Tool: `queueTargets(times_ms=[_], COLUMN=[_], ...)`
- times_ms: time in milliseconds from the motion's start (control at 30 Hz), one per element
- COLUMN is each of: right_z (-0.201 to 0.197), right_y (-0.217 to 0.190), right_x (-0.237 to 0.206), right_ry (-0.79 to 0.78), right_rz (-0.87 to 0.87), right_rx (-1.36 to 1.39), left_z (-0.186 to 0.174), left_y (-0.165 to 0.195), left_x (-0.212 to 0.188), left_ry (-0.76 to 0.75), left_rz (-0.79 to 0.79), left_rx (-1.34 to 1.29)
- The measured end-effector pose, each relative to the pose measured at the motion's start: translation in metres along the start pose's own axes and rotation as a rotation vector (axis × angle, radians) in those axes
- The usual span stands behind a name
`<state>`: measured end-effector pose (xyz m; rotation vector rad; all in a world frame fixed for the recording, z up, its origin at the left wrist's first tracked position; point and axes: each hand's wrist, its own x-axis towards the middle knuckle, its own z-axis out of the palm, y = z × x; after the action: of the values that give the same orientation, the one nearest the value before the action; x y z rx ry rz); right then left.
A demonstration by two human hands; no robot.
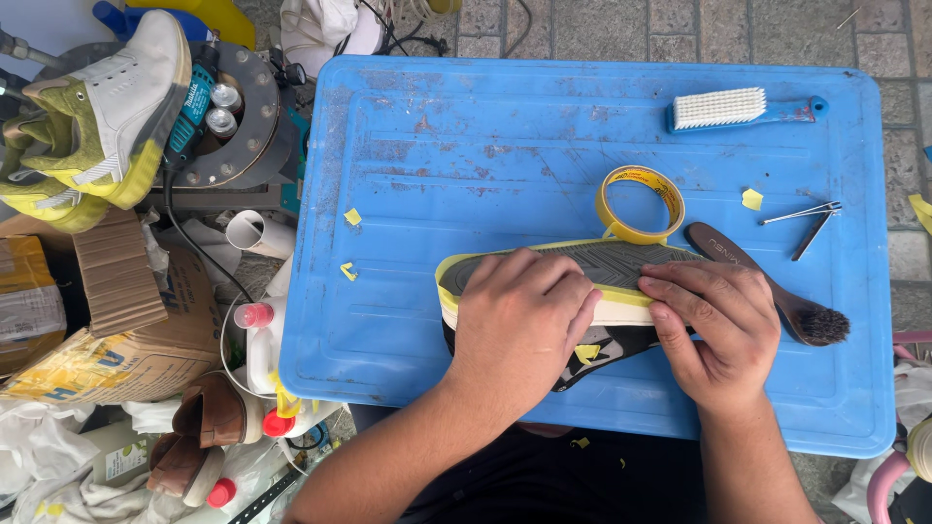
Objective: The person applies yellow masking tape to the sole and midsole of a black sneaker. They wrap the tape around the edges, smooth it down, and trim the excess with a utility knife. The shoe is then flipped to show the taped sole.
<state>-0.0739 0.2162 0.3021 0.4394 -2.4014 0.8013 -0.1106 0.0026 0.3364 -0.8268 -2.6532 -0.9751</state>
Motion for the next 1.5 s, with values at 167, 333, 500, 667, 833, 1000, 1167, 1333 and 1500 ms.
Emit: queueTargets(times_ms=[167, 333, 500, 667, 833, 1000, 1167, 1333, 1500], right_z=[-0.005, -0.004, -0.015, -0.021, -0.013, -0.019, -0.027, -0.019, -0.021], right_y=[0.004, 0.013, 0.023, 0.025, 0.033, 0.032, 0.019, 0.013, 0.000], right_x=[-0.002, -0.013, -0.030, -0.051, -0.069, -0.089, -0.092, -0.073, -0.066], right_ry=[-0.010, 0.072, 0.280, 0.195, 0.207, 0.323, 0.266, 0.159, 0.124], right_rz=[0.013, 0.046, 0.284, 0.518, 0.706, 0.733, 0.605, 0.378, 0.348], right_rx=[0.012, 0.120, -0.043, -0.100, 0.576, 1.041, 1.166, 1.055, 0.921], left_z=[-0.007, -0.025, -0.018, -0.007, 0.003, -0.014, -0.032, -0.038, -0.036], left_y=[0.006, -0.010, -0.024, -0.042, -0.047, -0.052, -0.068, -0.087, -0.089], left_x=[0.002, -0.024, -0.052, -0.068, -0.077, -0.096, -0.099, -0.091, -0.100], left_ry=[-0.018, 0.193, 0.234, 0.087, 0.073, 0.190, 0.290, 0.469, 0.278], left_rz=[0.068, -0.021, -0.462, -0.650, -0.616, -0.204, 0.042, 0.287, 0.238], left_rx=[0.071, -0.074, -0.187, -0.613, -0.792, -0.607, -0.273, 0.039, -0.026])
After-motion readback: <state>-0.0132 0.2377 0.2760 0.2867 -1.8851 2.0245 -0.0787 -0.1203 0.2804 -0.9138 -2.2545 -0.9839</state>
